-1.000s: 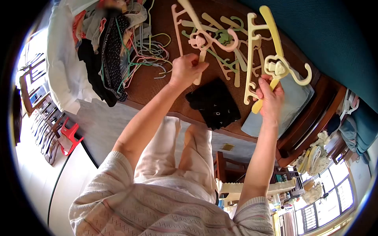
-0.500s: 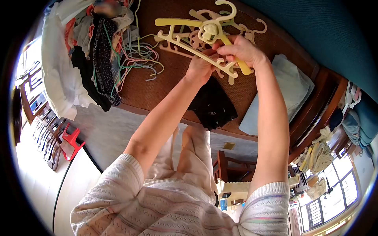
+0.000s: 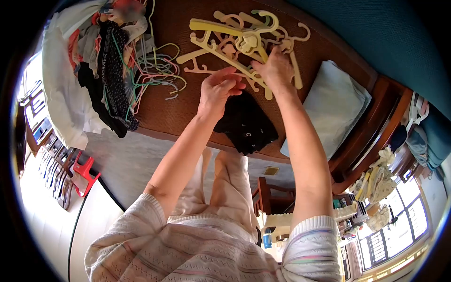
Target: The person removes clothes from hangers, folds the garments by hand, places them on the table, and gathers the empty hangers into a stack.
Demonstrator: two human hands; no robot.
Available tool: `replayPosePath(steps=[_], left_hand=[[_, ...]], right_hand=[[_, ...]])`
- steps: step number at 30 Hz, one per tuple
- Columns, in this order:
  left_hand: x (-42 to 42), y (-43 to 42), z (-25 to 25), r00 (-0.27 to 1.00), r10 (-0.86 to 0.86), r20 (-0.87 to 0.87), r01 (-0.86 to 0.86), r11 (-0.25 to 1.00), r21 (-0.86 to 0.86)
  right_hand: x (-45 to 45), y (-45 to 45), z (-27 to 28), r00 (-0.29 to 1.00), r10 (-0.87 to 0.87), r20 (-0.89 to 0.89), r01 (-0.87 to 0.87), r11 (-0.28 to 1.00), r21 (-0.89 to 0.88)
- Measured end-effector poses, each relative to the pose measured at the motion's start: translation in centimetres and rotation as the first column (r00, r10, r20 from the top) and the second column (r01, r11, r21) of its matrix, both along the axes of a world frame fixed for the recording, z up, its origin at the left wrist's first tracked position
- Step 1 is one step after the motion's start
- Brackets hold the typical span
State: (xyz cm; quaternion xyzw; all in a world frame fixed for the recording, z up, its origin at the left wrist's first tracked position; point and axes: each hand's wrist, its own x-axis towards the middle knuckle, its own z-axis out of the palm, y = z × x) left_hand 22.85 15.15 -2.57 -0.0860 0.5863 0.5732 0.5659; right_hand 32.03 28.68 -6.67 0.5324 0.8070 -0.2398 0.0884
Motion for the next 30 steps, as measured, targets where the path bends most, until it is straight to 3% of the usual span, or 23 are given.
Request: replayPosePath(steps=[1, 4, 6, 8, 12, 13, 16, 17, 20, 21, 23, 24, 25, 27, 28, 30], left_hand=[[0.1, 0.2, -0.2, 1.0, -0.009, 0.003, 0.009, 1.0, -0.012], [-0.1, 0.5, -1.5, 0.994, -0.098, -0.052, 0.094, 0.993, -0.076], [-0.1, 0.2, -2.4, 0.956, -0.244, -0.164, 0.219, 0.962, -0.161], [-0.1, 0.2, -2.2, 0.96, -0.227, -0.163, 0.197, 0.964, -0.178], [-0.1, -0.2, -2.5, 0.945, -0.223, -0.238, 0.199, 0.972, -0.122], [0.1, -0.2, -2.4, 0.942, -0.214, -0.259, 0.201, 0.977, -0.077], [0.5, 0.0, -1.4, 0.923, -0.203, -0.327, 0.227, 0.973, 0.038], [0.8, 0.2, -1.2, 0.911, -0.21, -0.355, 0.248, 0.967, 0.063], [0.2, 0.6, -0.9, 0.794, -0.361, -0.489, 0.412, 0.911, -0.003], [-0.3, 0.5, -1.9, 0.757, -0.4, -0.517, 0.456, 0.89, -0.021], [-2.1, 0.3, -2.1, 0.64, -0.485, -0.596, 0.541, 0.835, -0.098], [-3.6, 0.8, -0.5, 0.726, -0.482, -0.49, 0.511, 0.855, -0.085], [-5.1, 1.4, 1.0, 0.64, -0.507, -0.577, 0.504, 0.844, -0.183], [-8.0, 2.9, 0.5, 0.48, -0.369, -0.796, 0.339, 0.915, -0.22], [-9.8, 4.1, 0.8, 0.337, -0.322, -0.885, 0.286, 0.93, -0.23], [-13.5, 6.8, 0.6, 0.1, -0.296, -0.95, 0.331, 0.91, -0.249]], right_hand=[[-0.4, 0.2, 0.5, 0.995, -0.058, 0.083, 0.072, 0.981, -0.18], [-1.8, 0.3, 1.6, 0.956, 0.003, 0.293, 0.097, 0.941, -0.325], [-1.1, -0.4, 0.4, 0.974, -0.032, 0.223, 0.077, 0.977, -0.196], [-0.3, -1.3, -1.2, 0.987, -0.057, 0.147, 0.067, 0.996, -0.063], [0.1, -2.6, 2.0, 0.995, -0.085, -0.055, 0.089, 0.993, 0.081], [0.7, -3.1, 2.3, 0.964, -0.057, -0.258, 0.105, 0.979, 0.175], [2.0, -3.7, 3.0, 0.919, -0.139, -0.368, 0.231, 0.948, 0.218], [2.2, -3.7, 2.9, 0.864, -0.216, -0.455, 0.307, 0.942, 0.135], [3.4, -2.6, 2.0, 0.96, -0.153, -0.236, 0.171, 0.983, 0.06], [3.9, -2.2, 1.0, 0.994, -0.088, -0.059, 0.091, 0.994, 0.065], [4.5, -1.7, -0.4, 0.999, -0.044, -0.016, 0.045, 0.996, 0.079], [4.7, -1.7, -0.8, 1.0, -0.023, 0.006, 0.022, 0.996, 0.081], [4.3, -1.7, 0.2, 1.0, 0.01, 0.014, -0.011, 0.992, 0.125], [4.4, -2.1, 1.1, 0.993, 0.078, -0.085, -0.058, 0.975, 0.216], [4.4, -2.3, 1.6, 0.984, 0.119, -0.134, -0.08, 0.961, 0.266], [4.4, -2.5, 2.1, 0.971, 0.186, -0.152, -0.131, 0.94, 0.315]])
